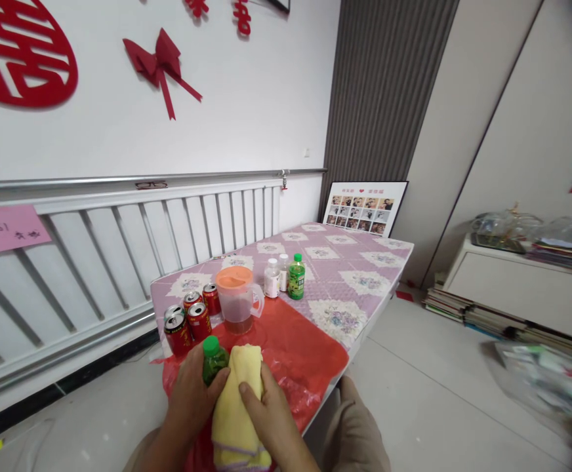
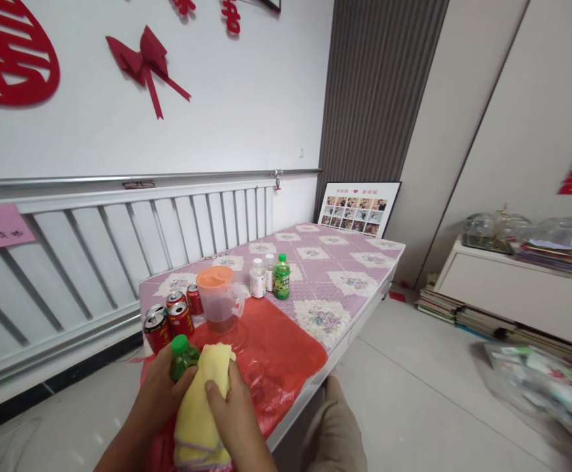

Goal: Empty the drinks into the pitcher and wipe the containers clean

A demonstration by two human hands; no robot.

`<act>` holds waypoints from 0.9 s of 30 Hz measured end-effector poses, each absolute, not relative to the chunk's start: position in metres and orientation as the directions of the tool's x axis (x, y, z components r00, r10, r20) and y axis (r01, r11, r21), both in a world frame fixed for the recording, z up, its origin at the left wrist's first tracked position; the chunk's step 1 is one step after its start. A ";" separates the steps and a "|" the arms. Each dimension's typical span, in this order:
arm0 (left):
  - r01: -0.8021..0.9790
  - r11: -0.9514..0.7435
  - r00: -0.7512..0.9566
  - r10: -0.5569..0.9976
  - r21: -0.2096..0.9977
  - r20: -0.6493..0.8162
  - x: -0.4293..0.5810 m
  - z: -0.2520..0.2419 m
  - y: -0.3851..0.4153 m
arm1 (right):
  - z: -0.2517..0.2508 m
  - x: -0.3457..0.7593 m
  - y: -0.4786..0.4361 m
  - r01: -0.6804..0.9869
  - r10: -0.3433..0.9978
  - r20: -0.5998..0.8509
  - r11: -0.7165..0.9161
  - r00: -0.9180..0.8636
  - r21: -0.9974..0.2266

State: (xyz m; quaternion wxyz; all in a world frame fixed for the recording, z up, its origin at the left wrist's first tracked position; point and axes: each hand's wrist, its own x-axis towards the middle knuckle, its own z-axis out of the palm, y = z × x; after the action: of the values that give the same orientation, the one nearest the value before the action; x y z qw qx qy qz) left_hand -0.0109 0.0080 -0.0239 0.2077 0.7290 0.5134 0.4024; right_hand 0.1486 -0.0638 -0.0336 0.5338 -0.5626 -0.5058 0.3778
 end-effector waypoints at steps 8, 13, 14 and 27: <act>0.261 -0.298 0.302 0.929 0.918 0.215 -0.031 -0.035 0.013 | -0.059 0.152 -0.058 0.184 0.984 0.069 0.038 0.166 -0.982; 0.209 -0.279 0.270 0.938 0.937 0.219 -0.030 -0.038 0.012 | -0.055 0.150 -0.058 0.173 0.980 0.079 0.048 0.181 -0.984; 0.242 -0.294 0.241 0.941 0.925 0.236 -0.029 -0.039 0.012 | -0.054 0.149 -0.058 0.174 0.977 0.082 0.048 0.198 -0.984; 0.399 -0.404 0.173 0.915 0.823 0.365 -0.024 -0.043 0.008 | -0.041 0.148 -0.062 0.158 0.960 0.105 0.065 0.261 -0.985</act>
State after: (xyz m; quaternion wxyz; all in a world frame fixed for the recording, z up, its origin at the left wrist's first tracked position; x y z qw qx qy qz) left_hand -0.0240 0.0078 -0.0432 0.2888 0.7094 0.4631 0.4460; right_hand 0.1484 -0.0617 -0.0415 0.5458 -0.5765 -0.4846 0.3673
